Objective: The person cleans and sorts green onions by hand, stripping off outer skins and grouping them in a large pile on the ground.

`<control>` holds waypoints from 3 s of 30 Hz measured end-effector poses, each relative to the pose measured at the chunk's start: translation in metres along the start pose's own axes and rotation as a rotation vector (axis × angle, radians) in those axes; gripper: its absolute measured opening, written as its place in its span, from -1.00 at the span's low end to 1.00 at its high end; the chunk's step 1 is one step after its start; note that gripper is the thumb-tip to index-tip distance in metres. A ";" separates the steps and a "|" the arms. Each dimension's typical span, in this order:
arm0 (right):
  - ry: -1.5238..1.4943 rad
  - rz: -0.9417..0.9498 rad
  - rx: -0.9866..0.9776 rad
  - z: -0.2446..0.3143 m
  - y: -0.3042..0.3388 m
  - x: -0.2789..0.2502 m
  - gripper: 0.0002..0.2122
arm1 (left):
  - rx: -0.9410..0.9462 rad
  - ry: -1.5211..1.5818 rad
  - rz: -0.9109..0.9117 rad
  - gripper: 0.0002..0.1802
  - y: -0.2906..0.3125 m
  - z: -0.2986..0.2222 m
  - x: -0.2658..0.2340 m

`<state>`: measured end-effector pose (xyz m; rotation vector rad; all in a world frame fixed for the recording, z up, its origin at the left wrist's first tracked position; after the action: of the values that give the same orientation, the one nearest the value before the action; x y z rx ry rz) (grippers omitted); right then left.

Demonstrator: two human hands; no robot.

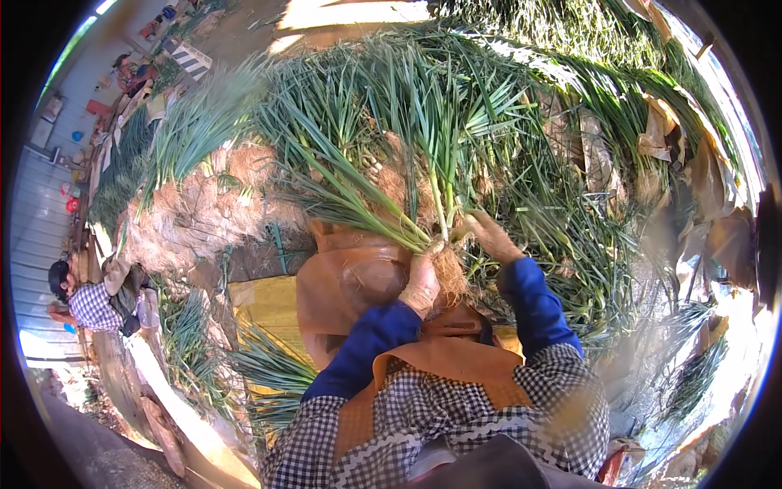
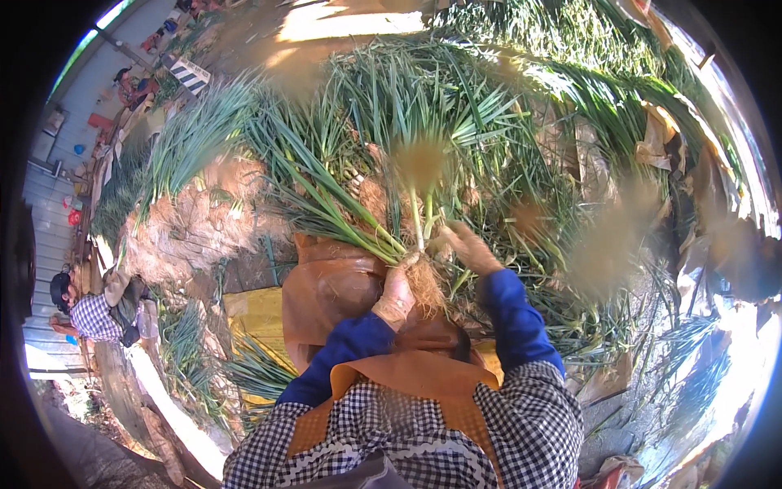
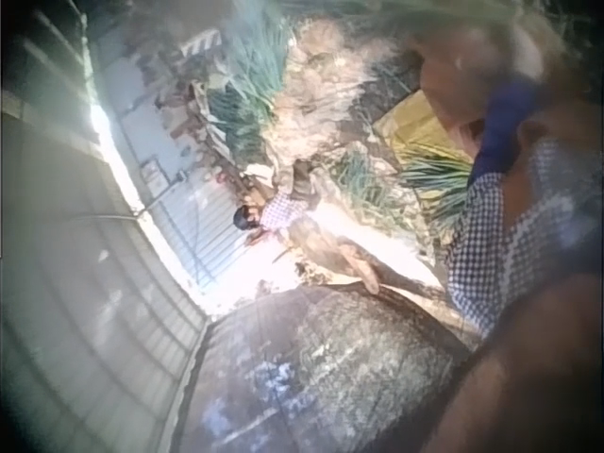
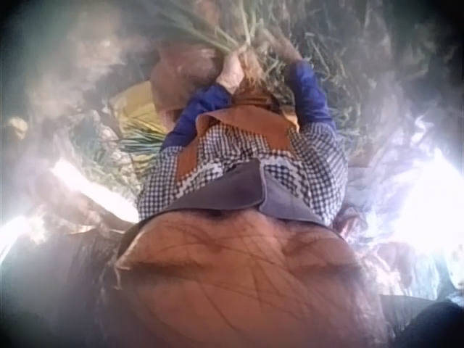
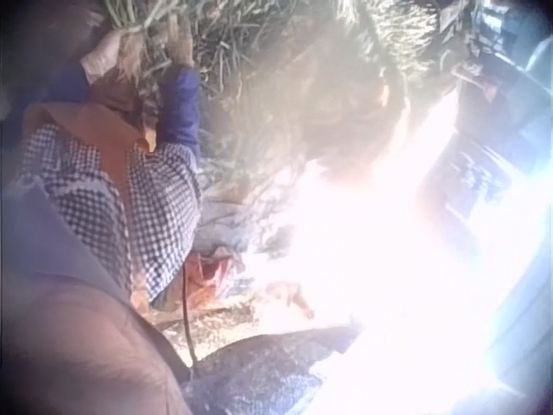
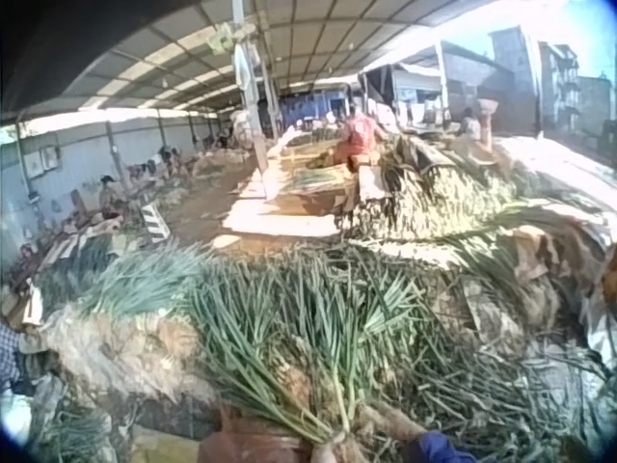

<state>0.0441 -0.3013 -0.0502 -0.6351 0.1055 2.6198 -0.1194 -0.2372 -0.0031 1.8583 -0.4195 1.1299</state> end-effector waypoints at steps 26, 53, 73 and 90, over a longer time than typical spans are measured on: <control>-0.405 -0.100 0.188 -0.010 -0.013 0.070 -0.76 | -0.189 -0.420 0.054 -0.76 -0.020 -0.023 -0.020; 0.393 0.154 -0.307 0.100 0.039 -0.012 -0.84 | -0.089 -0.303 -0.026 -0.80 -0.026 -0.020 -0.028; 0.997 0.011 0.263 -0.009 -0.060 0.027 -0.65 | 0.250 -0.048 0.429 -0.68 0.027 -0.081 0.051; 0.726 -0.285 0.301 -0.008 -0.067 -0.009 -0.67 | 0.047 0.075 0.279 -0.47 0.002 -0.100 -0.005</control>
<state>0.0833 -0.2460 -0.0513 -1.3374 0.5663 1.9377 -0.1760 -0.1564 0.0122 1.8300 -0.6279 1.4015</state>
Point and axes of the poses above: each hand's wrist, its own y-axis away from the middle knuckle, its own x-axis out of the palm, z = x × y, the point moved 1 cm from there along -y, towards the middle knuckle, and after that the axes turned 15 degrees about y, right-handed, at the moved point
